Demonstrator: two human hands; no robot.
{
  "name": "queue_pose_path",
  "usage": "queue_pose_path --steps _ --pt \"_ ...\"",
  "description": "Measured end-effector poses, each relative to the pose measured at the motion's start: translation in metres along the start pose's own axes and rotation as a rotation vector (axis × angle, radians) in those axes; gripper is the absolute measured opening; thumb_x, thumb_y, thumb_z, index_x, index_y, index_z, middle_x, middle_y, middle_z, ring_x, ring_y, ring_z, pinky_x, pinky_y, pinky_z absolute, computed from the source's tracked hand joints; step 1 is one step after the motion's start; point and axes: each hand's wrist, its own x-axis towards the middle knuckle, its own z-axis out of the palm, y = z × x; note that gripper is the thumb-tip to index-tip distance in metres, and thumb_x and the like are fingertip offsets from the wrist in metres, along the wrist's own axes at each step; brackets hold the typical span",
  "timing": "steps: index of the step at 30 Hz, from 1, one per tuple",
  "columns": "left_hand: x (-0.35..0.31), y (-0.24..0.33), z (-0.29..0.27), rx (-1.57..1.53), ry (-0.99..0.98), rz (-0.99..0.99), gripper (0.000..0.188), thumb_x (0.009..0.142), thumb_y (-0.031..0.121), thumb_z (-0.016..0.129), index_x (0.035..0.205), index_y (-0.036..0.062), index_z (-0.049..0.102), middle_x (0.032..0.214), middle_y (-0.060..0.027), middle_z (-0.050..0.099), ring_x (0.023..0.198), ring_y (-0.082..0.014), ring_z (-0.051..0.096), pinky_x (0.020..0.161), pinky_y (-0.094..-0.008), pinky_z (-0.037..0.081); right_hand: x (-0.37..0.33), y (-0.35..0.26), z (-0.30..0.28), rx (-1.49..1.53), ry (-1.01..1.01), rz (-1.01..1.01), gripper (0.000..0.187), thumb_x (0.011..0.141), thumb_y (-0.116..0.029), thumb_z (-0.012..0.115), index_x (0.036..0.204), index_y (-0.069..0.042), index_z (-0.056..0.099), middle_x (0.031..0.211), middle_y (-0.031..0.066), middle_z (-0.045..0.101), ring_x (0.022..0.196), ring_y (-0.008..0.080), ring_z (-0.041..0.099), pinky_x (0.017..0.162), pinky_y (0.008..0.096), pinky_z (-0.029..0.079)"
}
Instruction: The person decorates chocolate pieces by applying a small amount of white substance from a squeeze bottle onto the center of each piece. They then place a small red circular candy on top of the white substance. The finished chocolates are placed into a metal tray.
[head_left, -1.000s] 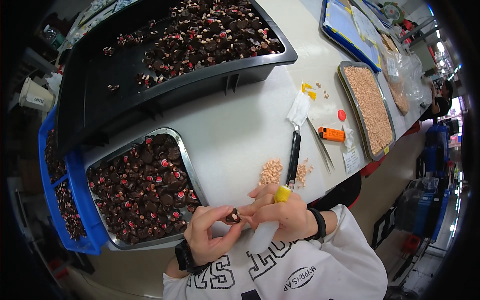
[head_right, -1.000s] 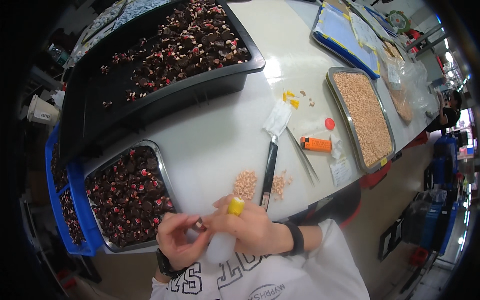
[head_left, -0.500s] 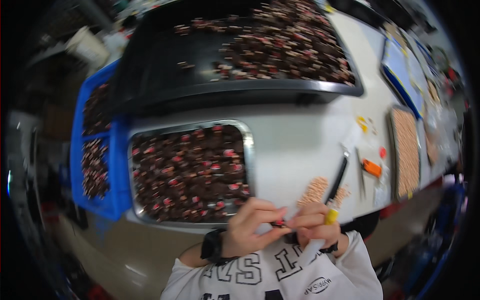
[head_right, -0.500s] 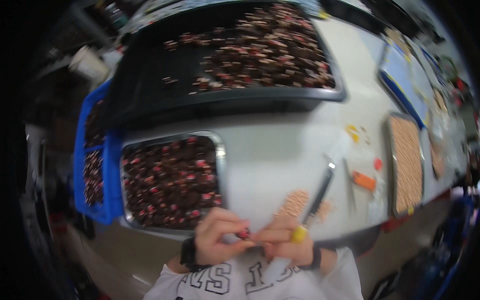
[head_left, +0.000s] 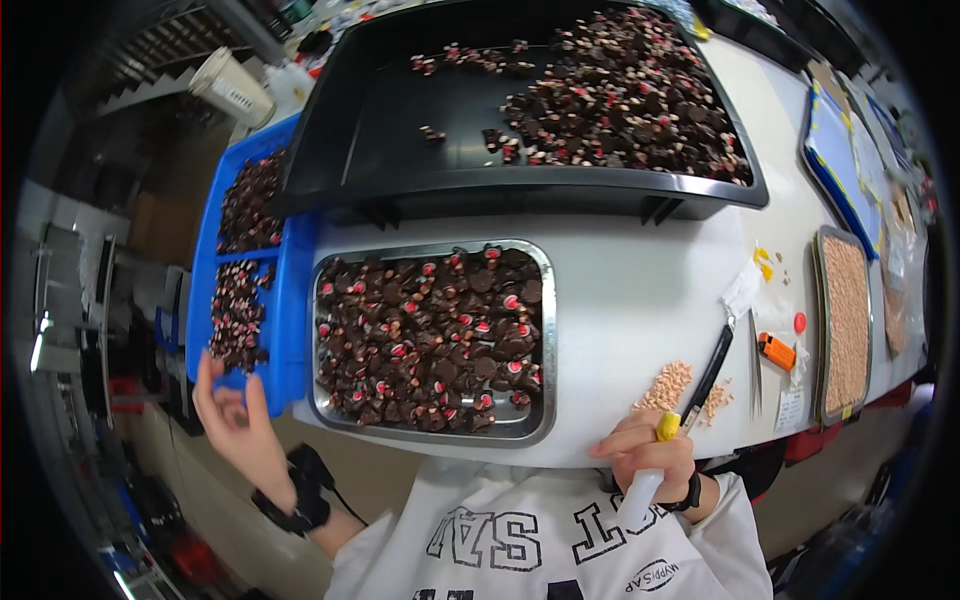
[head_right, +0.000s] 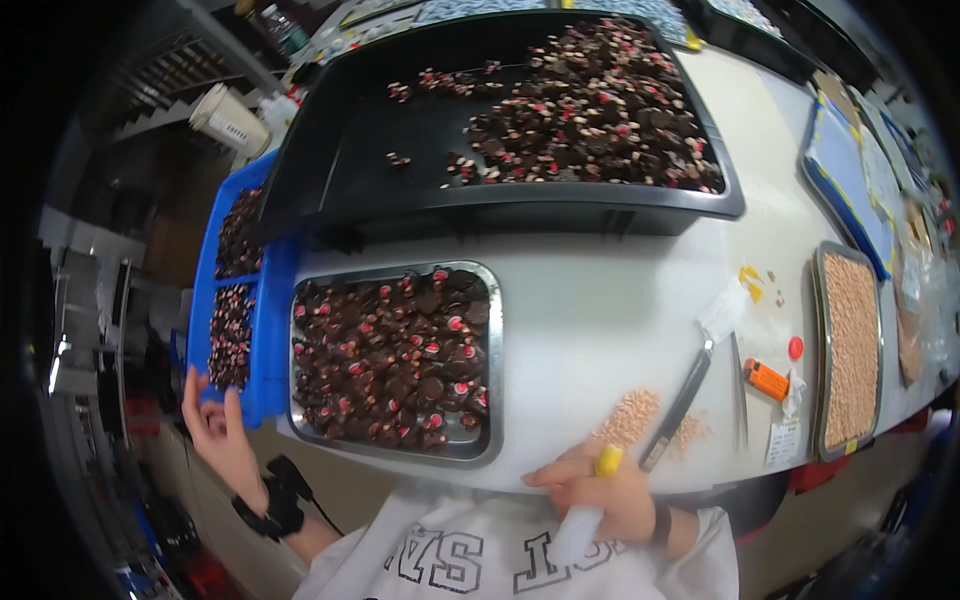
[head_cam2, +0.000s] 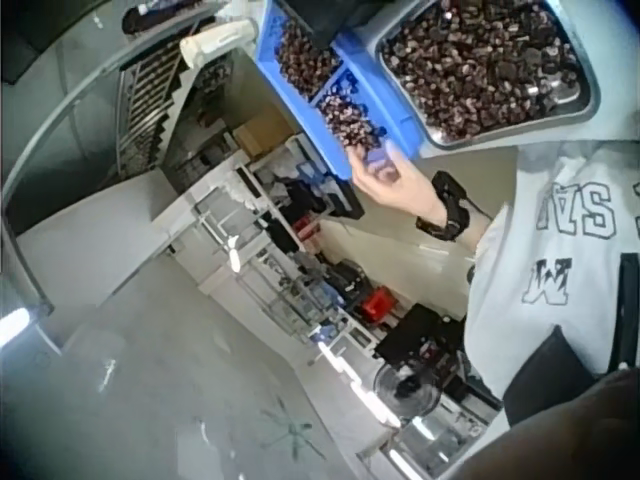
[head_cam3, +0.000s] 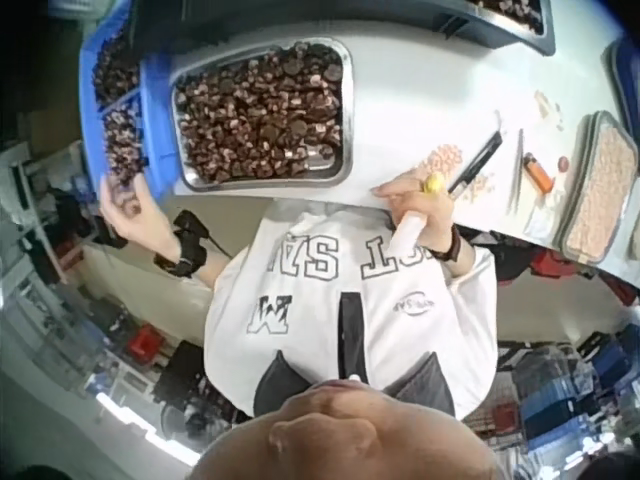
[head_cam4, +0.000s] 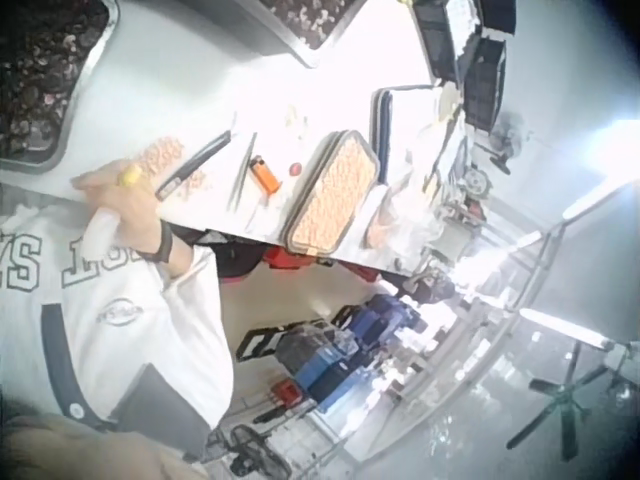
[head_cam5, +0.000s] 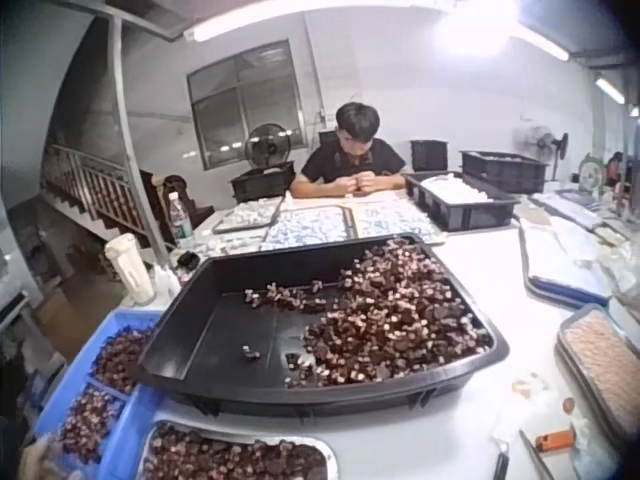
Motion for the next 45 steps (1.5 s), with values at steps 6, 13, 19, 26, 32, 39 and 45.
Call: queue_pose_path --steps 6,13,19,26,32,39,45 --pt "-0.042 0.049 0.046 0.123 -0.531 0.359 0.052 0.070 0.005 0.067 0.118 0.0010 0.048 0.118 -0.0169 0.042 0.104 -0.0327 0.042 0.089 -0.0388 0.036 -0.005 0.001 -0.004 0.055 -0.031 0.024 0.017 0.075 -0.001 0.062 0.084 -0.007 0.048 0.082 0.0191 0.065 0.059 0.0192 0.055 0.055 0.0279 0.043" --pt "-0.046 0.036 0.047 0.055 -0.569 0.120 0.040 0.071 0.001 0.063 0.109 0.0016 0.053 0.107 -0.0109 0.047 0.094 -0.0237 0.049 0.080 -0.0296 0.040 -0.002 0.002 -0.003 0.088 -0.097 0.066 0.022 0.072 0.003 0.063 0.085 -0.008 0.050 0.084 0.0190 0.065 0.060 0.0166 0.055 0.057 0.0250 0.044" --pt "-0.050 0.021 0.059 -0.093 -0.407 0.162 0.028 0.071 -0.003 0.064 0.098 0.0006 0.058 0.088 -0.0109 0.056 0.081 -0.0215 0.055 0.069 -0.0280 0.044 -0.005 0.002 -0.004 0.067 -0.103 0.128 0.019 0.068 -0.002 0.066 0.080 -0.008 0.053 0.092 0.0129 0.065 0.062 0.0169 0.053 0.059 0.0259 0.043" --pt "-0.065 0.014 0.069 -0.315 -0.153 0.016 0.023 0.076 -0.009 0.059 0.098 -0.0032 0.057 0.089 -0.0110 0.057 0.081 -0.0179 0.056 0.071 -0.0267 0.046 -0.002 -0.002 -0.003 0.107 -0.063 0.188 0.017 0.068 0.002 0.065 0.077 -0.007 0.054 0.091 0.0142 0.066 0.073 0.0193 0.057 0.067 0.0282 0.043" --pt "-0.075 0.055 0.044 -0.818 -0.955 0.112 0.010 0.074 0.000 0.067 0.082 -0.0016 0.062 0.084 -0.0094 0.060 0.062 -0.0101 0.053 0.054 -0.0211 0.042 0.000 -0.001 -0.002 -0.045 -0.051 0.109 0.014 0.062 -0.007 0.070 0.068 -0.008 0.057 0.101 0.0077 0.064 0.083 0.0234 0.055 0.067 0.0294 0.046" --pt "-0.108 0.096 0.099 -1.153 -1.386 -0.147 0.030 0.076 -0.006 0.060 0.106 -0.0049 0.055 0.105 -0.0115 0.048 0.092 -0.0129 0.051 0.070 -0.0227 0.046 -0.004 -0.002 0.002 -0.181 0.025 0.059 0.050 0.063 -0.005 0.078 0.098 -0.016 0.043 0.111 0.0126 0.060 0.095 0.0277 0.050 0.076 0.0329 0.042" --pt "-0.111 0.094 0.092 -1.389 -1.386 -0.580 0.052 0.079 -0.007 0.059 0.124 -0.0021 0.034 0.109 -0.0142 0.049 0.096 -0.0143 0.052 0.080 -0.0255 0.046 0.000 -0.003 0.000 -0.192 -0.020 0.073 0.047 0.065 0.000 0.075 0.097 -0.014 0.044 0.108 0.0133 0.061 0.094 0.0283 0.050 0.077 0.0337 0.043"
